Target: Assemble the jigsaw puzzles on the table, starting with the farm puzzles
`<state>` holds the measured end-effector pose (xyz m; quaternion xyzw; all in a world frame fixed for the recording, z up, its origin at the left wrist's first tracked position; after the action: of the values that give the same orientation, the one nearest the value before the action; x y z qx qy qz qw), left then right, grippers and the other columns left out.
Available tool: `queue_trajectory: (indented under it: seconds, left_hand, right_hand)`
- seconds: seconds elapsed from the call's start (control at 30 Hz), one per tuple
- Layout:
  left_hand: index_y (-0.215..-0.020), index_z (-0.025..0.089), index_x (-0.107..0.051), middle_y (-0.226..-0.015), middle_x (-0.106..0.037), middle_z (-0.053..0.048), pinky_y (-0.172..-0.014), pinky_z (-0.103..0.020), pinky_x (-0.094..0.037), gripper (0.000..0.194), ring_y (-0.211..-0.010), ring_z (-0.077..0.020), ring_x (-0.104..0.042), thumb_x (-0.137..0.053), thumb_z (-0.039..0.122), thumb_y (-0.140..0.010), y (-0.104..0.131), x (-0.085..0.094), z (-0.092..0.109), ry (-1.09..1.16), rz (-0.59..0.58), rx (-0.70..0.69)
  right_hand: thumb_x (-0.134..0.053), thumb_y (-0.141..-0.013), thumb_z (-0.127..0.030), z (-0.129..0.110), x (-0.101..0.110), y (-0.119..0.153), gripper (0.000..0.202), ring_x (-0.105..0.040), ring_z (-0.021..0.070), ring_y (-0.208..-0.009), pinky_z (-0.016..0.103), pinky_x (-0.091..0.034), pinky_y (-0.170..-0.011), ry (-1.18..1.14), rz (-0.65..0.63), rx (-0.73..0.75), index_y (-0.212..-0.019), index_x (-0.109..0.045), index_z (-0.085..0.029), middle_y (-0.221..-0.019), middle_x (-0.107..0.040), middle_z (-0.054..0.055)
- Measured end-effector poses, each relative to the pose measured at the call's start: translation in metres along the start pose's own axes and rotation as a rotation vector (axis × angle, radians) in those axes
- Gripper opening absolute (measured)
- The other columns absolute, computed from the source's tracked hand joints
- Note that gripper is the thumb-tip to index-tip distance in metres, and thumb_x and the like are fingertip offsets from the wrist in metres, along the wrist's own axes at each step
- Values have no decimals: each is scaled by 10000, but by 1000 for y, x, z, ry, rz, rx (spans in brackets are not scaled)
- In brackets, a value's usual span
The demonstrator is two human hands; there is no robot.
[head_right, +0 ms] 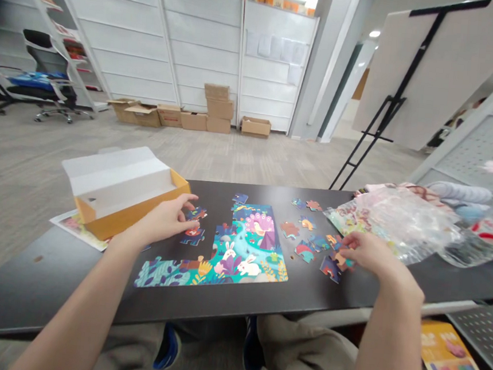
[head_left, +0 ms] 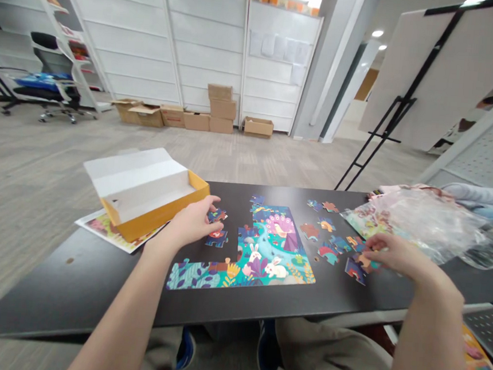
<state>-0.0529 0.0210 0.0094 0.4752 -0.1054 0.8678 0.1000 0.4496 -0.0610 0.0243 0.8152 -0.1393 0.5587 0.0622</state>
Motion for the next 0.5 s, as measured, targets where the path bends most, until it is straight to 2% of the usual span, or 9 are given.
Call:
queue_trajectory:
  seconds: [0.1,0.23,0.3,0.37,0.5]
  left_hand:
    - [-1221,206,-643,-975,-728,-52,-722,-297,-506,542,-778,-206,-676,-721,433,-735,3,-4,1,-47,-143,-70]
    - [-1213,189,-674,-1018,-714,-79,-744,-304,-502,608,-858,-241,-681,-751,505,-700,4,-9,3,-107,-153,-100]
    - [-1185,190,-685,-1028,-712,-83,-760,-308,-504,593,-886,-251,-679,-762,502,-687,4,-10,5,-112,-160,-116]
    - [-1110,199,-707,-1010,-717,-75,-775,-305,-505,507,-900,-251,-679,-766,468,-685,6,-9,5,-102,-189,-123]
    - [-1008,213,-726,-939,-725,-60,-741,-298,-503,374,-867,-250,-687,-762,401,-686,9,-2,-1,-129,-231,-55]
  right_hand:
    - [-701,-695,-221,-13,9,4,72,-687,225,-599,324,-496,-553,-152,-82,-46,-761,-670,-224,-778,-745,100]
    - [-727,-710,-338,-59,13,11,290,-722,244,-743,319,-544,-637,-367,38,83,-943,-632,-193,-835,-741,107]
    - [-748,-692,-387,-94,4,13,324,-717,239,-746,330,-564,-667,-448,31,184,-919,-635,-186,-804,-737,92]
    - [-735,-720,-402,-134,-10,16,293,-714,222,-755,335,-572,-698,-521,-29,324,-899,-658,-183,-826,-743,80]
    - [-664,-801,-289,-207,-46,25,151,-720,191,-791,313,-571,-727,-652,-225,512,-911,-678,-187,-868,-758,65]
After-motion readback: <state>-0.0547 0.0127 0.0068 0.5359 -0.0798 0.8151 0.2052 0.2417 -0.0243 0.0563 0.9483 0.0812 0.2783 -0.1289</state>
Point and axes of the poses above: each hand's wrist, its own y-axis away from the middle knuckle, its own x-axis out of the back of the hand, z = x × y, the point moved 1 cm from there along -y, towards the middle knuckle
